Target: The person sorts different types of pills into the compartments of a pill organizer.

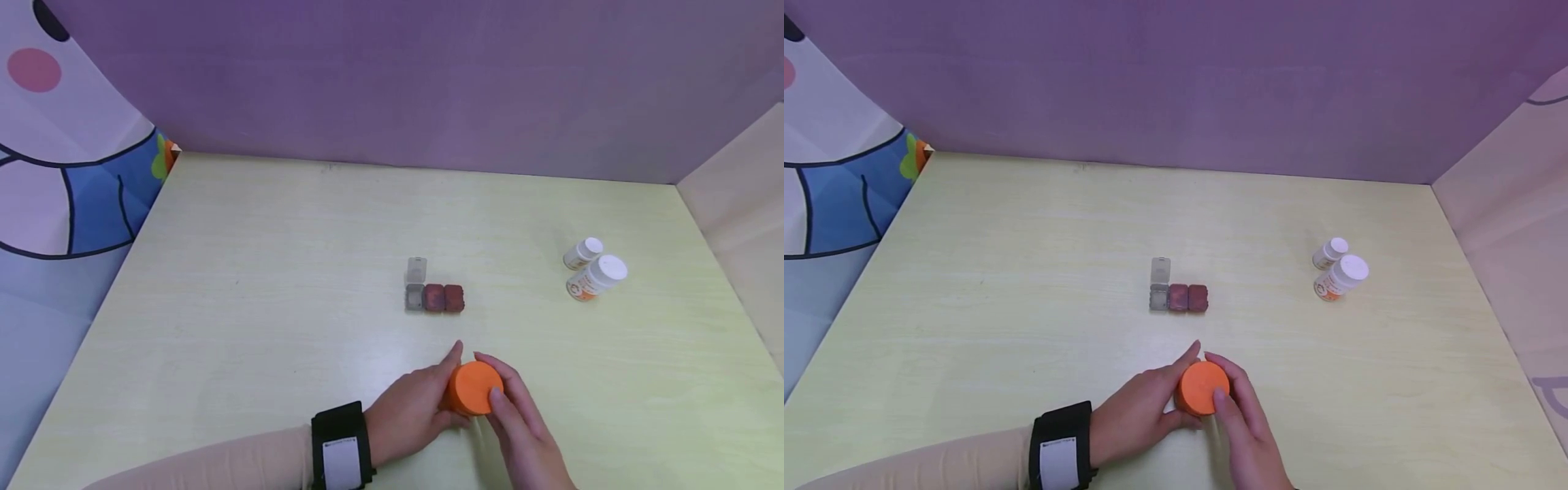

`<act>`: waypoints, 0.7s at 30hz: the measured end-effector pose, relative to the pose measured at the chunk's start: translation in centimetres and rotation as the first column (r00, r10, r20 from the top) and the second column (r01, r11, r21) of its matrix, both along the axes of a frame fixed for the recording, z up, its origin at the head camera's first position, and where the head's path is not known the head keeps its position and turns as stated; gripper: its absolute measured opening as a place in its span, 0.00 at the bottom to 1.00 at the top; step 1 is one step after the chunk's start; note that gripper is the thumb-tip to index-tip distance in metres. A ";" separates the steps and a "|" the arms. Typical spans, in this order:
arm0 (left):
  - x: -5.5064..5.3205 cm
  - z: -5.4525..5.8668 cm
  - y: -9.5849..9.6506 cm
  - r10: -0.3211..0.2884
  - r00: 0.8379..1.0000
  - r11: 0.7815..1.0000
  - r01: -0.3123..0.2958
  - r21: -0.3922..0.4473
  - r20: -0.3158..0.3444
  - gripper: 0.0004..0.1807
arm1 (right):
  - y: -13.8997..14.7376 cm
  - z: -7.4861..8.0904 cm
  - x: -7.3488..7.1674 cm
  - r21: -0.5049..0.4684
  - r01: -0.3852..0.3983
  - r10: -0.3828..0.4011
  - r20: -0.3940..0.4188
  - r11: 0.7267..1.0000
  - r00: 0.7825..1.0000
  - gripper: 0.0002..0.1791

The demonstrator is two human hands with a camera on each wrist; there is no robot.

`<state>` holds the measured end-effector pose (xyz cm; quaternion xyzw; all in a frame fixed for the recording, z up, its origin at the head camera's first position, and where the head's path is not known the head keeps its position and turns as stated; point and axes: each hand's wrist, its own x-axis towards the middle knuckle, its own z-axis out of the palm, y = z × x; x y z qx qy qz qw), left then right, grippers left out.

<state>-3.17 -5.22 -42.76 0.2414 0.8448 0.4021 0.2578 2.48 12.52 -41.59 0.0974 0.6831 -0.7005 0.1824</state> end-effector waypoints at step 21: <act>0.0 0.1 0.1 0.012 1.000 1.000 -0.011 -0.006 0.016 0.51 | -0.4 0.2 0.3 0.063 0.032 -0.032 0.005 0.998 0.999 0.34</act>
